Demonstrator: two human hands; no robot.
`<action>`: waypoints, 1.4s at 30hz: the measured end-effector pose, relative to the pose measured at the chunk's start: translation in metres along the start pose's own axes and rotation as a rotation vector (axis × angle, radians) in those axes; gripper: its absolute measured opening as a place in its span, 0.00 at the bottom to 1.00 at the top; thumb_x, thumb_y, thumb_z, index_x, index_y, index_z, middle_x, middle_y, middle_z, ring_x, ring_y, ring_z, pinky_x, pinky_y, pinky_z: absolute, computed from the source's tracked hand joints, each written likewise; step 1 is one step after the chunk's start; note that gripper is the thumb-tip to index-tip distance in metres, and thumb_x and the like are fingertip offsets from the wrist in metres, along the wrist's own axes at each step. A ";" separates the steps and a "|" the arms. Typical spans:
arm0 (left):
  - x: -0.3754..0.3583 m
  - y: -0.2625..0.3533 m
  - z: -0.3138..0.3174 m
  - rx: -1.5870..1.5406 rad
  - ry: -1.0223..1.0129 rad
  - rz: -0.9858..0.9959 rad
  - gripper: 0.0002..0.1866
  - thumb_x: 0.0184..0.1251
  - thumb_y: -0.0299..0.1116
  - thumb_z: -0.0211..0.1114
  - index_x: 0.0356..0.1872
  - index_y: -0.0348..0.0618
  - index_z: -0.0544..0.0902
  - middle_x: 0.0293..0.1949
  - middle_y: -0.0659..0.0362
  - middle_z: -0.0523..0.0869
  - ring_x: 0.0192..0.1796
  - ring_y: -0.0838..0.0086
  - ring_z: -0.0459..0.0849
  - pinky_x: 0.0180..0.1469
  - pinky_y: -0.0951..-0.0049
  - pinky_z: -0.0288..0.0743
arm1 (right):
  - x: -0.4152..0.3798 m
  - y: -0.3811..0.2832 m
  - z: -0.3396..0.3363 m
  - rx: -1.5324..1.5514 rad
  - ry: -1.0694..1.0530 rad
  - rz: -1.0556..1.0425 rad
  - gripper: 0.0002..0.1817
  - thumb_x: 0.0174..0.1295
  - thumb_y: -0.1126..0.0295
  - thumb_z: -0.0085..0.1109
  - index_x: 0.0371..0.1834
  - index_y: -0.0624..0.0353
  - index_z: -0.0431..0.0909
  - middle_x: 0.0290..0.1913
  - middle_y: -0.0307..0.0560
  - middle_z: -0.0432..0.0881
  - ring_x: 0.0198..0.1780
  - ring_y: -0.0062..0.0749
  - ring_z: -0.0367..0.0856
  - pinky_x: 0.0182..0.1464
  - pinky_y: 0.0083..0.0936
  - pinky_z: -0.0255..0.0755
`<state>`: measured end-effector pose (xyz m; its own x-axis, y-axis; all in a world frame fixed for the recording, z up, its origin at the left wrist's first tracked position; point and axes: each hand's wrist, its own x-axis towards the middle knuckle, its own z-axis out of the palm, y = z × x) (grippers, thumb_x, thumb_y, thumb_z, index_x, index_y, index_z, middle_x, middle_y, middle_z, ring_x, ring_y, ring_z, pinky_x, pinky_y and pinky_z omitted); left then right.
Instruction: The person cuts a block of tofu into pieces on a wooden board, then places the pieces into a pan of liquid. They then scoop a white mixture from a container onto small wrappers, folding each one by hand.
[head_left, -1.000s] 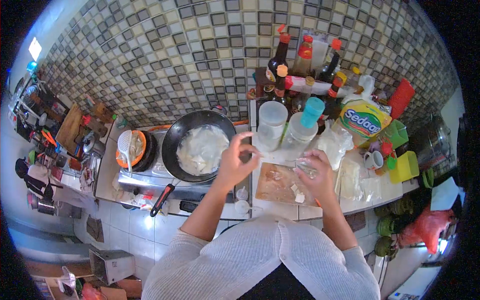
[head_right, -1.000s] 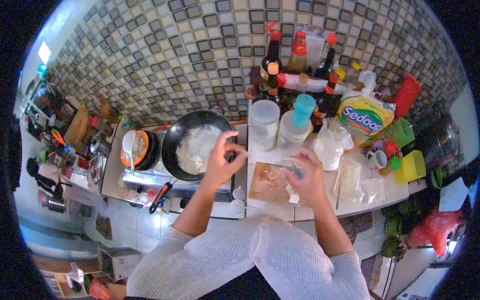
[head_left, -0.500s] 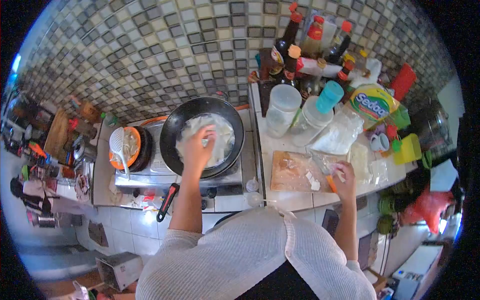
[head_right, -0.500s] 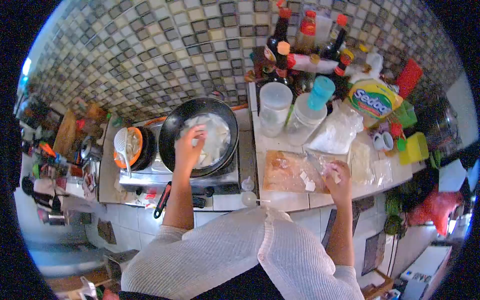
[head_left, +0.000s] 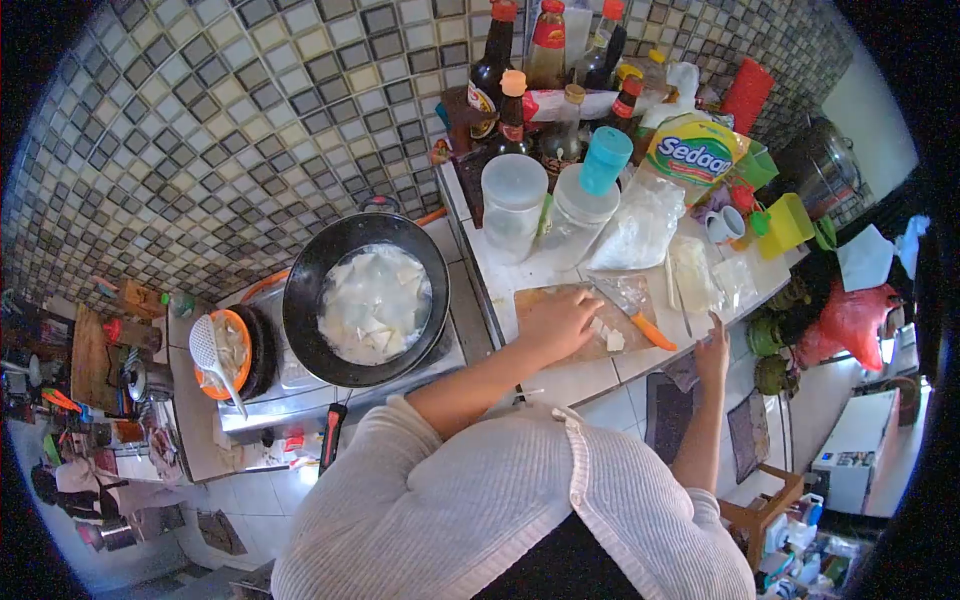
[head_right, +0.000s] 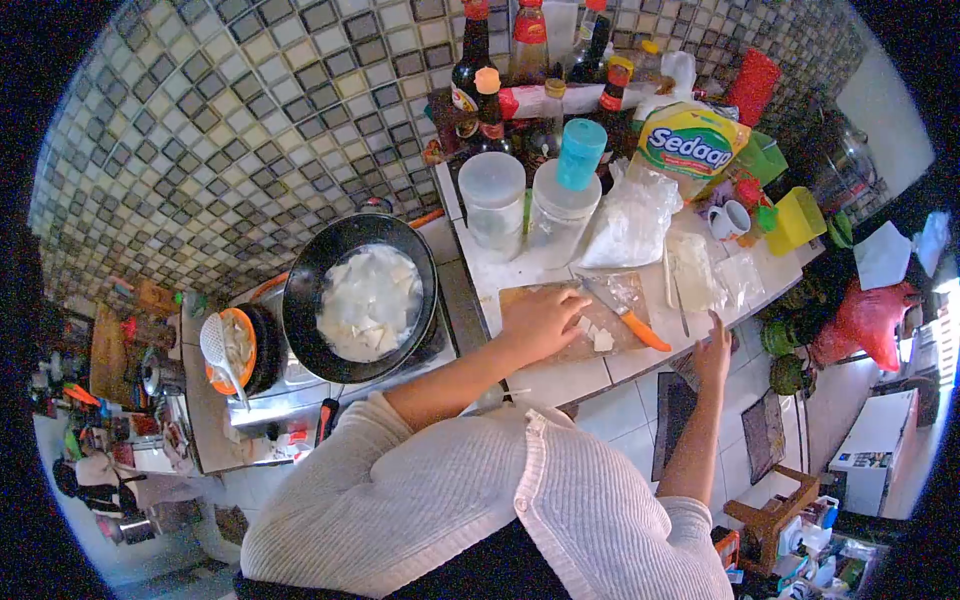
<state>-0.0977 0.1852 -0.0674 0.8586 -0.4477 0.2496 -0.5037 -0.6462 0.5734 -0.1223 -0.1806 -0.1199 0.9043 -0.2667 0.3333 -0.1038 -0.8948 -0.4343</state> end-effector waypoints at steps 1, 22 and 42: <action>0.004 -0.001 0.002 -0.001 -0.001 -0.004 0.15 0.62 0.38 0.63 0.49 0.48 0.82 0.48 0.58 0.81 0.52 0.61 0.80 0.51 0.61 0.75 | -0.003 -0.015 -0.002 0.000 -0.005 -0.001 0.27 0.50 0.81 0.60 0.57 0.50 0.76 0.42 0.49 0.79 0.35 0.34 0.80 0.40 0.31 0.75; 0.009 -0.006 -0.017 -0.031 -0.090 -0.105 0.07 0.57 0.41 0.67 0.32 0.52 0.81 0.31 0.61 0.85 0.40 0.65 0.84 0.42 0.63 0.74 | 0.026 -0.021 0.026 0.995 -0.006 0.476 0.16 0.73 0.62 0.47 0.58 0.57 0.75 0.42 0.40 0.82 0.27 0.18 0.80 0.25 0.13 0.62; -0.005 0.001 -0.013 -0.035 0.153 0.171 0.08 0.57 0.35 0.66 0.34 0.43 0.80 0.33 0.54 0.86 0.38 0.60 0.85 0.42 0.63 0.76 | 0.012 -0.016 0.010 1.079 0.302 0.478 0.16 0.74 0.62 0.42 0.41 0.65 0.74 0.34 0.48 0.80 0.26 0.27 0.79 0.33 0.21 0.75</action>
<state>-0.1014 0.1950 -0.0585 0.7666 -0.4482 0.4598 -0.6420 -0.5456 0.5386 -0.1057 -0.1663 -0.1176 0.7213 -0.6893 0.0680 0.1277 0.0359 -0.9912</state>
